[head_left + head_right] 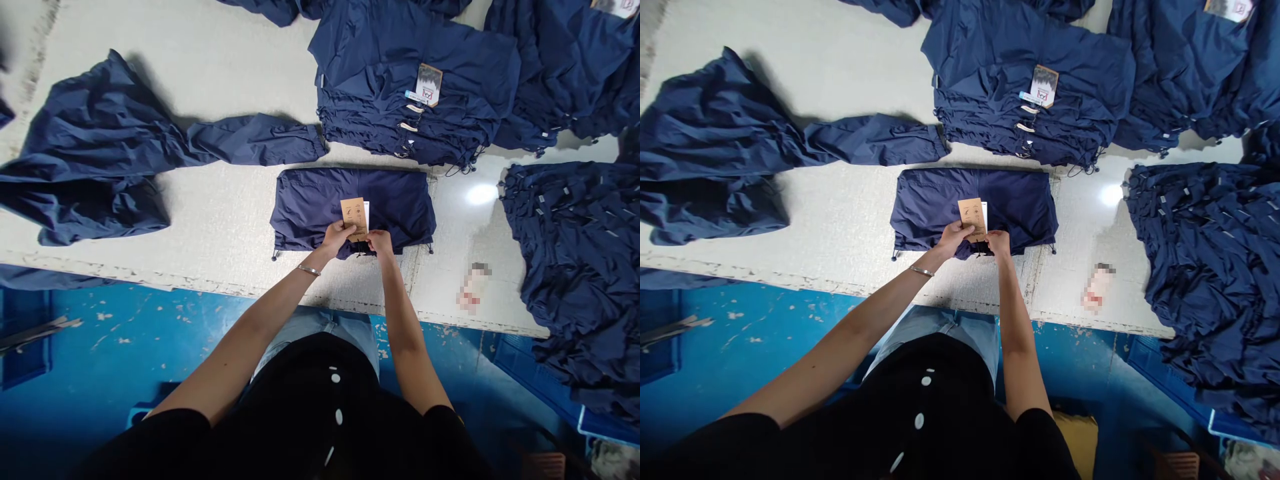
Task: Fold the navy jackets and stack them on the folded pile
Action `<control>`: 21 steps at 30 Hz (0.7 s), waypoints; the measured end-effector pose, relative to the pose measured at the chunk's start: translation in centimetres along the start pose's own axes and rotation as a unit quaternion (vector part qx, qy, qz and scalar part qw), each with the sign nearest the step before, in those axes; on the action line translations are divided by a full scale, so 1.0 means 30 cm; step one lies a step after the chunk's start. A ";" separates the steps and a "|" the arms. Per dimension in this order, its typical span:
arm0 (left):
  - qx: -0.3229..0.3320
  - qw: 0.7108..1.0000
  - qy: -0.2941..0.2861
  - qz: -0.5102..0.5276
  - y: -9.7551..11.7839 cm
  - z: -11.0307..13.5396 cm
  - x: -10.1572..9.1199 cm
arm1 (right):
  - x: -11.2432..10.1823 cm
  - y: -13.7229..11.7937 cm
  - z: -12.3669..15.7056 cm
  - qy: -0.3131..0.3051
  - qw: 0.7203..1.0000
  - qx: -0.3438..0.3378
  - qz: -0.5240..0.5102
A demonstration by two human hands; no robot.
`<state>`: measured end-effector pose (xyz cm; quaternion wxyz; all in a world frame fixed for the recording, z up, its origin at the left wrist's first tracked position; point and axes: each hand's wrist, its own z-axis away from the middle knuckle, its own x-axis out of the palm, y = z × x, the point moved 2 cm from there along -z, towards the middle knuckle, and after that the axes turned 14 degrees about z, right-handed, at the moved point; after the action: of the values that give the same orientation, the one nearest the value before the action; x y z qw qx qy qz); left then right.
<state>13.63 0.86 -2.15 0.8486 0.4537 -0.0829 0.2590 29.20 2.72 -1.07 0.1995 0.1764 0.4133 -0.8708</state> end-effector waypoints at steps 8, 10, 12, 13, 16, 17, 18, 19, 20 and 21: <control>0.139 0.918 0.035 -0.371 0.058 0.000 0.027 | -0.242 0.000 -0.028 0.070 0.996 -0.032 -0.044; 0.184 0.878 0.042 -0.441 0.077 0.040 0.012 | -0.346 0.067 0.001 0.146 0.989 -0.014 -0.012; 0.217 0.849 0.022 -0.482 0.086 0.092 -0.015 | -0.409 0.143 0.037 0.189 0.982 0.032 0.007; 0.225 0.837 0.011 -0.498 0.084 0.121 -0.034 | -0.419 0.176 0.052 0.189 0.980 0.058 0.009; 0.212 0.811 -0.009 -0.546 0.055 0.198 -0.098 | -0.372 0.236 0.069 0.141 0.983 0.121 -0.011; 0.201 0.804 -0.015 -0.559 0.040 0.219 -0.119 | -0.345 0.242 0.065 0.127 0.983 0.131 -0.023; 0.191 0.799 -0.022 -0.570 0.025 0.236 -0.138 | -0.320 0.242 0.058 0.120 0.983 0.136 -0.035; 0.183 0.794 -0.032 -0.579 0.011 0.251 -0.154 | -0.299 0.240 0.048 0.118 0.982 0.139 -0.046; 0.179 0.789 -0.042 -0.586 0.000 0.263 -0.166 | -0.286 0.238 0.039 0.120 0.981 0.141 -0.056; 0.179 0.786 -0.050 -0.590 -0.007 0.272 -0.173 | -0.280 0.236 0.030 0.125 0.980 0.142 -0.065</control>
<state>10.09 -7.77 0.43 0.7344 0.5700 0.2064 -0.3053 39.76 -0.39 -1.17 0.0625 0.2830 0.3171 -0.9030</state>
